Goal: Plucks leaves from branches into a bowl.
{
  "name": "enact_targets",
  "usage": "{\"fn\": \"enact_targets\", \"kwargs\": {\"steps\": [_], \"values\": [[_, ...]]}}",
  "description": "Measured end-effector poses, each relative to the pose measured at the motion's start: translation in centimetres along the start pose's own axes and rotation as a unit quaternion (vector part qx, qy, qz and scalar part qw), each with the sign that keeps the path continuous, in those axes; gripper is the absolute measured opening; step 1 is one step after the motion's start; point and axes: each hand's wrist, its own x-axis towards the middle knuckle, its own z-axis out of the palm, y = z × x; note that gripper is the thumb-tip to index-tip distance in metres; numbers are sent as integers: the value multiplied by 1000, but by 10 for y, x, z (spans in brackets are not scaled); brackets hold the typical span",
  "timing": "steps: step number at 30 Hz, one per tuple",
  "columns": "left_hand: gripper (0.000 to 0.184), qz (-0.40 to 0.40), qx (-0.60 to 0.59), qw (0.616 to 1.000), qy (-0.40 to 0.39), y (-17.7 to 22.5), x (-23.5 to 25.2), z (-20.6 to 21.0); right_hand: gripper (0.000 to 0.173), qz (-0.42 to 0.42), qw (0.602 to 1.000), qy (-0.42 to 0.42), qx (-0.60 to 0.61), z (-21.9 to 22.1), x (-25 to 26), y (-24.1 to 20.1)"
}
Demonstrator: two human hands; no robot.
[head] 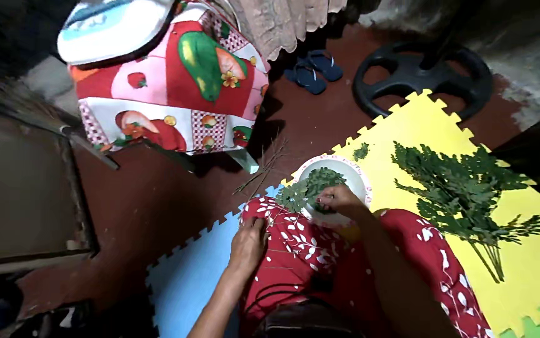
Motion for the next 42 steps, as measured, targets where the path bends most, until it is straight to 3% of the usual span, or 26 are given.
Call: {"fn": "enact_targets", "kwargs": {"steps": [3, 10, 14, 17, 21, 27, 35, 38, 42], "values": [[29, 1, -44, 997, 62, -7, -9, 16, 28, 19, 999, -49, 10, 17, -4, -12], [26, 20, -57, 994, 89, -9, -11, 22, 29, 60, 965, 104, 233, 45, 10, -16], [25, 32, -49, 994, 92, -9, -11, 24, 38, 92, 940, 126, 304, 48, 27, -16], [25, 31, -56, 994, 90, -11, -10, 24, 33, 106, 927, 135, 333, 49, 38, -17], [25, 37, -68, 992, 100, -13, -9, 26, 25, 95, 936, 150, 304, 42, 38, -18], [21, 44, -82, 989, 118, -14, -4, 29, 27, 82, 952, 145, 257, 31, 36, -14], [17, 57, -92, 983, 149, -17, 1, 34, 29, 99, 930, 157, 318, 15, 36, -11], [15, 66, -100, 980, 162, -21, 2, 36, 29, 60, 924, 231, 298, -12, 36, 1], [13, 87, -111, 971, 194, -25, 3, 41, 30, 70, 904, 398, 137, -70, 43, 31]]}}
